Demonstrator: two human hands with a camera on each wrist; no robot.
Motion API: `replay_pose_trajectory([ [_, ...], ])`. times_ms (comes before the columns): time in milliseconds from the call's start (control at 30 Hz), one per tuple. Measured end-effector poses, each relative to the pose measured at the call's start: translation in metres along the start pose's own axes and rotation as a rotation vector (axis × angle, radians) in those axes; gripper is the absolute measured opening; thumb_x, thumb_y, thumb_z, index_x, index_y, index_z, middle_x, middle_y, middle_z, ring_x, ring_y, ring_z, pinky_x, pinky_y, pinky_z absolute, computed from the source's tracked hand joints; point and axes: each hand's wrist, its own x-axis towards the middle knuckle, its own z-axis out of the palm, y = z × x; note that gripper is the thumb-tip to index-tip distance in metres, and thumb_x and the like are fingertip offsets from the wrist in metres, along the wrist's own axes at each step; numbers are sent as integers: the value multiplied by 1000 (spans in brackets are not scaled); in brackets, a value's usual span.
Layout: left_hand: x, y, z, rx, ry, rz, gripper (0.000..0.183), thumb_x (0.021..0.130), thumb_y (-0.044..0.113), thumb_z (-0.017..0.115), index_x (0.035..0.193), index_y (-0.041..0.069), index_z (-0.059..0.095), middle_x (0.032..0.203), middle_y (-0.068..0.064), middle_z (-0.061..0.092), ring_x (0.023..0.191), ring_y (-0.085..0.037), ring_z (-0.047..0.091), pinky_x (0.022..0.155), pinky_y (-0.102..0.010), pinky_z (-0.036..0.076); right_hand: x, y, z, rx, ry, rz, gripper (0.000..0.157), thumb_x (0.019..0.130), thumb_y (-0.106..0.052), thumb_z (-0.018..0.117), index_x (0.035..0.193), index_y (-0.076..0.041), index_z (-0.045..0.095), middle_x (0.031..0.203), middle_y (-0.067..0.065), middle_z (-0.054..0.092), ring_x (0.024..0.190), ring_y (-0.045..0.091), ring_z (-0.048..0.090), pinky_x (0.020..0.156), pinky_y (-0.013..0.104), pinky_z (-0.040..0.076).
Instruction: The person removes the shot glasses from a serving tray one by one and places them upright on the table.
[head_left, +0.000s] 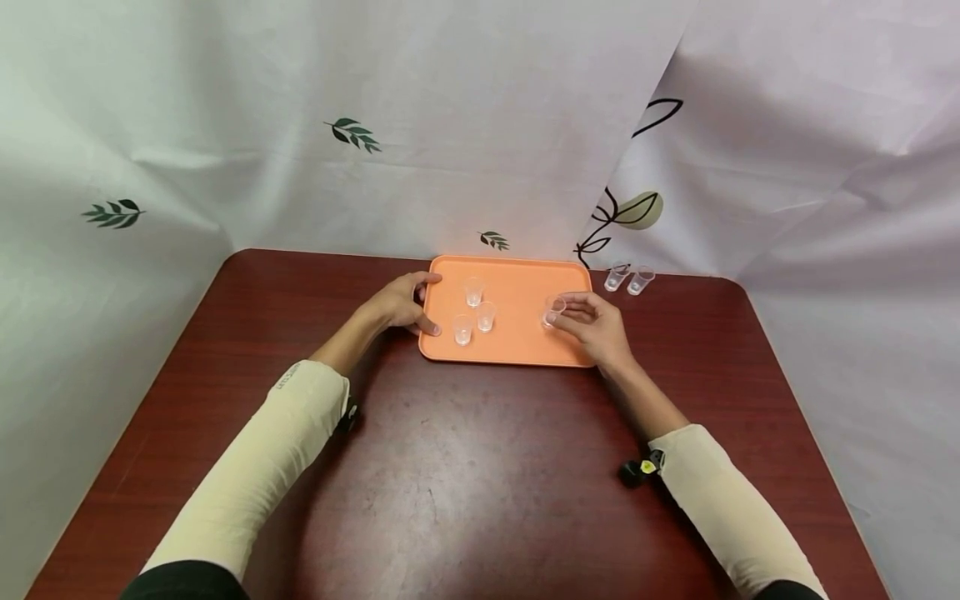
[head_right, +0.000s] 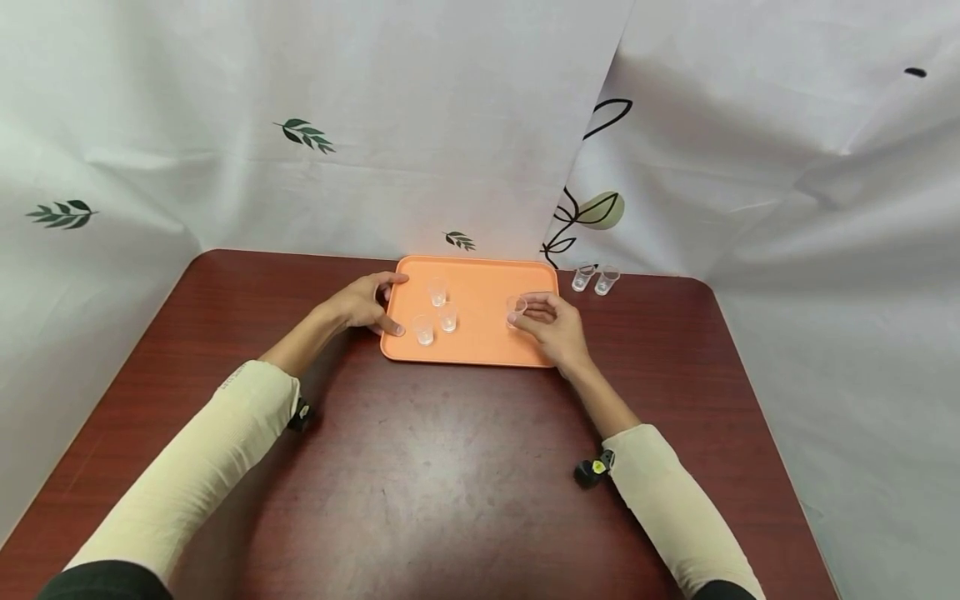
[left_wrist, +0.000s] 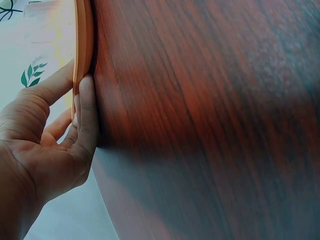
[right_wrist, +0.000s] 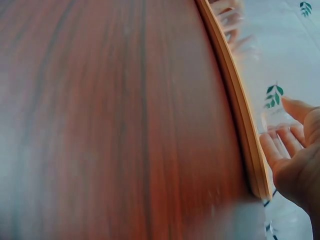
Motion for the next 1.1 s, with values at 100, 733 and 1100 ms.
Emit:
replay_pose_trajectory([
  [100, 1, 1, 1, -6, -6, 2, 111, 79, -13, 96, 174, 11, 42, 123, -13, 39, 76, -16, 66, 66, -29, 70, -2, -1, -9, 21, 24, -2, 44, 95, 4, 88, 134, 13, 71, 109, -6, 80, 103, 4, 77, 94, 17, 67],
  [733, -2, 1, -1, 16, -10, 2, 108, 83, -11, 95, 174, 12, 42, 123, -12, 37, 80, -17, 64, 67, -27, 69, -5, -2, -60, 65, 157, -22, 48, 95, 5, 87, 137, 16, 67, 108, -10, 83, 101, 2, 79, 93, 13, 65],
  [1100, -2, 2, 0, 12, -16, -1, 109, 83, -11, 95, 175, 12, 41, 124, -13, 38, 79, -17, 64, 67, -28, 69, -7, 3, -79, 123, 242, 5, 46, 94, 6, 87, 135, 14, 68, 105, -11, 84, 99, 2, 79, 89, 13, 66],
])
